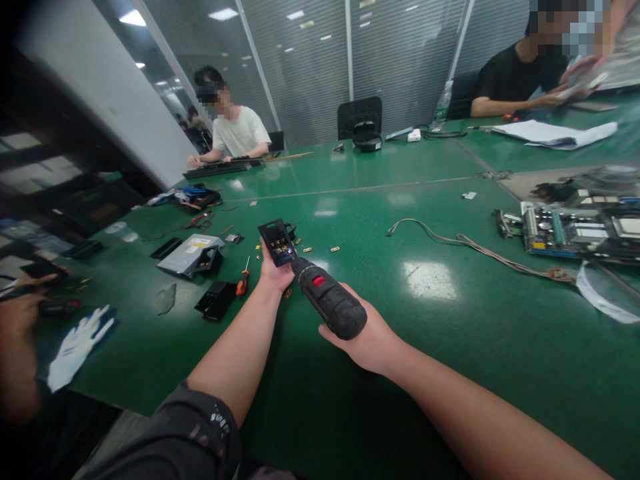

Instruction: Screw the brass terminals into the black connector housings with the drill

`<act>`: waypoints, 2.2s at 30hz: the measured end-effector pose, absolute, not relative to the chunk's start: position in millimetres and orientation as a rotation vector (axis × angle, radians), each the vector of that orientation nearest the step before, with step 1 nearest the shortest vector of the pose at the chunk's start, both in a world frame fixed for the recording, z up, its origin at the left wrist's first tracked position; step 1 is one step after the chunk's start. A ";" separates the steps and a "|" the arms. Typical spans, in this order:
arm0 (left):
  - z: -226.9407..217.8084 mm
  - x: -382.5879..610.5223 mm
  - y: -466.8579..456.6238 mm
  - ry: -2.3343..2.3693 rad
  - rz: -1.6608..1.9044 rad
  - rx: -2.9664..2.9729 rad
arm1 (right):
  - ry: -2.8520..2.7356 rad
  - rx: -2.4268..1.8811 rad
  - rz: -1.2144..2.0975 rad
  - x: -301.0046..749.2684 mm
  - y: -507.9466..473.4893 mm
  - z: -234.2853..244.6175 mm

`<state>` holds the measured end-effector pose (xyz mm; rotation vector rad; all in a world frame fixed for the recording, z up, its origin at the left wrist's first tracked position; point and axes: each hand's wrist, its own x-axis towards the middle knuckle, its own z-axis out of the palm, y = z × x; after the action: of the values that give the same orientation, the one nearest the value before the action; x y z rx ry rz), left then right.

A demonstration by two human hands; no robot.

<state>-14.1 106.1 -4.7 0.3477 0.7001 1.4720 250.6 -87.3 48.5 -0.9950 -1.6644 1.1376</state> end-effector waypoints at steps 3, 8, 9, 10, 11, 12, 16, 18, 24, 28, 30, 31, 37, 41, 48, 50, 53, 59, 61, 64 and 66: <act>-4.8 -14.3 106.2 0.690 1.468 0.352 | -1.659 -0.993 1.144 250.2 -87.6 48.1; -1.6 -12.6 104.4 0.712 1.477 0.314 | -1.659 -1.003 1.143 250.2 -88.1 47.4; -1.0 -12.3 103.8 0.720 1.478 0.305 | -1.658 -1.004 1.141 250.3 -88.1 47.6; -0.4 -12.1 103.2 0.726 1.477 0.300 | -1.656 -1.003 1.139 250.4 -88.1 48.0; 0.0 -12.1 102.7 0.729 1.475 0.301 | -1.655 -0.999 1.140 250.5 -88.0 48.6; 0.3 -12.2 102.2 0.730 1.473 0.306 | -1.658 -0.995 1.142 250.6 -87.9 49.2; 1.1 -13.1 101.3 0.737 1.463 0.339 | -1.669 -0.998 1.146 250.8 -87.7 51.7; 1.4 -13.4 101.3 0.742 1.461 0.341 | -1.661 -1.005 1.150 250.8 -87.8 51.9; 1.3 -13.1 102.3 0.731 1.470 0.333 | -1.655 -0.999 1.151 251.1 -87.7 51.1; 1.1 -12.5 103.1 0.736 1.477 0.323 | -1.649 -1.003 1.164 251.4 -87.4 51.8; 0.8 -12.2 103.2 0.738 1.479 0.322 | -1.648 -1.003 1.163 251.2 -87.3 52.0; 0.6 -12.2 103.3 0.736 1.478 0.322 | -1.649 -1.001 1.162 251.1 -87.2 52.1; -1.6 -13.8 103.6 0.740 1.469 0.334 | -1.652 -0.990 1.155 250.4 -86.9 50.7; -2.6 -15.0 104.3 0.745 1.471 0.350 | -1.642 -0.997 1.152 250.3 -87.6 50.2; -2.9 -14.9 104.4 0.729 1.474 0.330 | -1.647 -1.002 1.145 250.7 -87.6 50.6; -3.6 -15.0 104.6 0.726 1.475 0.331 | -1.644 -1.001 1.155 250.4 -87.5 50.1; -5.2 -15.6 105.3 0.715 1.477 0.341 | -1.639 -0.989 1.163 250.1 -87.5 49.7; -5.0 -15.7 105.7 0.717 1.480 0.335 | -1.649 -0.997 1.141 250.4 -87.2 49.2; -4.2 -15.2 105.2 0.723 1.480 0.329 | -1.650 -1.000 1.144 250.5 -87.1 48.9; -3.7 -14.6 104.7 0.737 1.485 0.327 | -1.652 -0.997 1.141 250.6 -87.2 49.0; -3.8 -14.7 104.7 0.738 1.485 0.330 | -1.657 -0.990 1.139 250.9 -87.3 49.5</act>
<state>-14.7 104.7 -3.8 0.3298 0.7385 1.4846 250.9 -87.3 49.5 -0.9901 -1.6566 1.1391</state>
